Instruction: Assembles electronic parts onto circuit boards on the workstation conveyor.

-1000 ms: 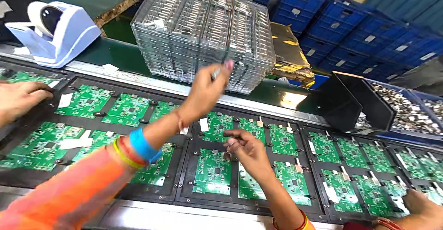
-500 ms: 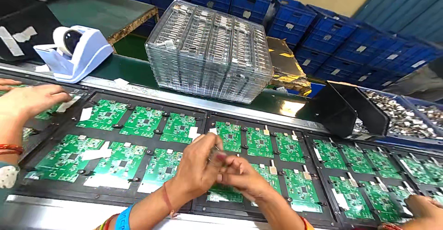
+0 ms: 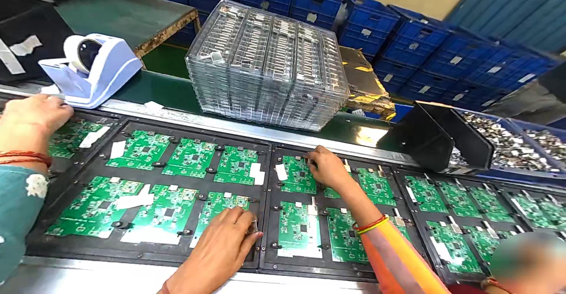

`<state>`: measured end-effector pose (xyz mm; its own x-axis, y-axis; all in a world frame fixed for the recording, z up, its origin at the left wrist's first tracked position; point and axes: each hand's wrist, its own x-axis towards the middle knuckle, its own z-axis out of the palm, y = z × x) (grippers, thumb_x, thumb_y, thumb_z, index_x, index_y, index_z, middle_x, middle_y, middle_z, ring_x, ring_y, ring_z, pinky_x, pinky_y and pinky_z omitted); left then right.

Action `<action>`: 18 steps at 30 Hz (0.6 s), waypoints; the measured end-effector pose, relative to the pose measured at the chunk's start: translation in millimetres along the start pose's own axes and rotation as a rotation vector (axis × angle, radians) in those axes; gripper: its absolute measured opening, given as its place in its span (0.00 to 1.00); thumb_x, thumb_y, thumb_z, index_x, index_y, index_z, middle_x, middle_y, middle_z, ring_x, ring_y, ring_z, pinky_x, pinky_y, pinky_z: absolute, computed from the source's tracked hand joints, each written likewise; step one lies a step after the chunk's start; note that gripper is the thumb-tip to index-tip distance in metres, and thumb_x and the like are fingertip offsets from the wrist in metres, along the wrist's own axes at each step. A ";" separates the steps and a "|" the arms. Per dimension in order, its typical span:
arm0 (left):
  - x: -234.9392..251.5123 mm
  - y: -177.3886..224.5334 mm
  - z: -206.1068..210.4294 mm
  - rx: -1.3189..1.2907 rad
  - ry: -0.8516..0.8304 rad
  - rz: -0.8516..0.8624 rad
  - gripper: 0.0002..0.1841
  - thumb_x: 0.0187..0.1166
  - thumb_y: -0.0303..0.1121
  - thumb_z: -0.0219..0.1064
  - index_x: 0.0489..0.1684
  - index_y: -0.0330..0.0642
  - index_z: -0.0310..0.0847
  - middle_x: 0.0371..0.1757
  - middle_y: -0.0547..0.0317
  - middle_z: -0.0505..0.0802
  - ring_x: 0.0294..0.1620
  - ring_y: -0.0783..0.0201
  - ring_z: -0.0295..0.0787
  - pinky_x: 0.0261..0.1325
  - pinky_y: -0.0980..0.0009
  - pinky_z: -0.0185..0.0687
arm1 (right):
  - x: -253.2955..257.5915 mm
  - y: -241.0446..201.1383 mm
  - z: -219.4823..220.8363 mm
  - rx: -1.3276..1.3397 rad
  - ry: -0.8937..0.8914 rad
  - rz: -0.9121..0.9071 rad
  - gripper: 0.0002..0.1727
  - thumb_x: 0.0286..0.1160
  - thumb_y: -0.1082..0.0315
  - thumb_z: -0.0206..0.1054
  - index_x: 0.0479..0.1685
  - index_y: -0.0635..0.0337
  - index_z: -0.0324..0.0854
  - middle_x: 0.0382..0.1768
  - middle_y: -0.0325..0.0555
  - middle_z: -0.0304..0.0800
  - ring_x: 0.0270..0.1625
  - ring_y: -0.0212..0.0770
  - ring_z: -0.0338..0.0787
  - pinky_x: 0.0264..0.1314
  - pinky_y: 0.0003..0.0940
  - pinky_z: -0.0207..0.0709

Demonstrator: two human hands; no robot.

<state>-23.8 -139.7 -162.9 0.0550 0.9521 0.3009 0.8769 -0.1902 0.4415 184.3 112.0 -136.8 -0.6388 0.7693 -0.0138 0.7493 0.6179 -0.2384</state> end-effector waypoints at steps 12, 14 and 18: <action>-8.4 -20.3 -4.5 -0.088 0.188 -0.046 0.19 0.85 0.47 0.57 0.56 0.48 0.92 0.48 0.57 0.94 0.47 0.59 0.93 0.50 0.59 0.90 | -9.9 16.5 -1.1 0.027 0.030 0.022 0.13 0.74 0.77 0.68 0.55 0.64 0.91 0.51 0.62 0.89 0.56 0.61 0.90 0.62 0.59 0.82; -13.7 -28.9 -7.9 -0.129 0.214 -0.090 0.18 0.82 0.46 0.61 0.54 0.45 0.91 0.48 0.59 0.95 0.46 0.63 0.94 0.50 0.62 0.92 | -16.5 16.7 7.8 -0.008 0.119 0.009 0.13 0.75 0.79 0.66 0.53 0.64 0.92 0.49 0.63 0.89 0.56 0.63 0.90 0.61 0.59 0.81; -29.9 -36.4 -10.6 -0.047 0.240 -0.091 0.15 0.80 0.43 0.63 0.44 0.42 0.91 0.49 0.58 0.96 0.51 0.61 0.94 0.56 0.61 0.90 | -42.7 -8.1 10.5 -0.097 0.124 0.033 0.17 0.77 0.77 0.64 0.62 0.66 0.88 0.62 0.73 0.83 0.67 0.73 0.82 0.65 0.68 0.75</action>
<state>-62.4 -163.7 -179.0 -0.1430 0.8828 0.4474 0.8494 -0.1226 0.5133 203.7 72.4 -144.4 -0.5912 0.8001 0.1016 0.7868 0.5998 -0.1452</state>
